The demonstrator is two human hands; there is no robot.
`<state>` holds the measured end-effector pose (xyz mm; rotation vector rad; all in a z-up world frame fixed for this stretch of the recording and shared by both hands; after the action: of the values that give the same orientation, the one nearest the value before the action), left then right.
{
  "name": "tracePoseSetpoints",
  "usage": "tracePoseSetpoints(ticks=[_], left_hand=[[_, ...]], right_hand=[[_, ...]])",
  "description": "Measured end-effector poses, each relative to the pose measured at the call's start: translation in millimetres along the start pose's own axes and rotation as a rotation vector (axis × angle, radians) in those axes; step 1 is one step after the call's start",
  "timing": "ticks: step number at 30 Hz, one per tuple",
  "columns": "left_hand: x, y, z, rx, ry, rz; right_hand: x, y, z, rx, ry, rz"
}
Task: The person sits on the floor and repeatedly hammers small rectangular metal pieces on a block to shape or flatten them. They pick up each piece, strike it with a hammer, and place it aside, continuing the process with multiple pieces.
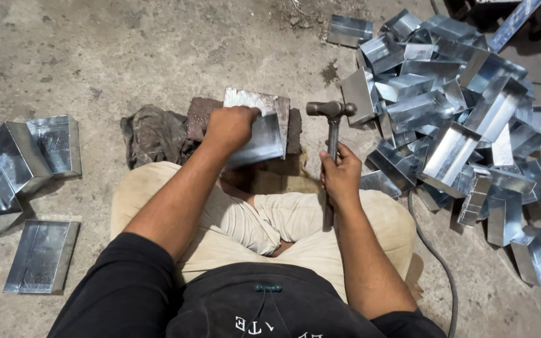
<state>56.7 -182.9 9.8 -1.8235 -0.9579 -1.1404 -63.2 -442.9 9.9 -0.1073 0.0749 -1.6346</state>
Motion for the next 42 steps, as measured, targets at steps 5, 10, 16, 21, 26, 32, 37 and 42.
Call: tracePoseSetpoints(ticks=[5, 10, 16, 21, 26, 32, 37, 42], left_hand=[[-2.2, 11.4, -2.5, 0.099, 0.055, -0.013], [-30.3, 4.9, -15.8, 0.167, -0.011, -0.001], [-31.0, -4.8, -23.8, 0.121, 0.02, 0.06], [-27.4, 1.2, -15.3, 0.117, -0.027, -0.046], [-23.8, 21.3, 11.3, 0.136, -0.035, -0.225], [-18.3, 20.2, 11.2, 0.141, -0.02, -0.201], [5.3, -3.9, 9.0, 0.103, 0.047, 0.052], [27.9, -24.9, 12.9, 0.06, 0.145, 0.235]], right_hand=[[-13.1, -2.0, 15.7, 0.129, -0.168, 0.006], [-17.3, -17.8, 65.3, 0.407, -0.557, -0.026], [-49.4, 2.7, 77.7, 0.383, -0.714, 0.1], [-50.5, 0.9, 73.9, 0.095, -0.695, 0.09], [-40.0, -18.7, 78.1, 0.366, -0.514, 0.06], [-49.6, -16.5, 55.3, 0.344, -0.724, 0.142], [-30.1, -12.7, 39.7, 0.159, -0.383, 0.112], [-13.7, -35.0, 74.1, 0.549, -0.148, -0.06]])
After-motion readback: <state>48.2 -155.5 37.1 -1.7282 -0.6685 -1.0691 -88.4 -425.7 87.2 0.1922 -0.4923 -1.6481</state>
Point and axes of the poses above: each hand's wrist, its own y-axis towards the middle knuckle, its own x-axis out of the back of the hand, z = x × y, the point moved 5 cm from there along y, towards the middle knuckle, and after that the axes turned 13 degrees about z, right-handed, at the moved point
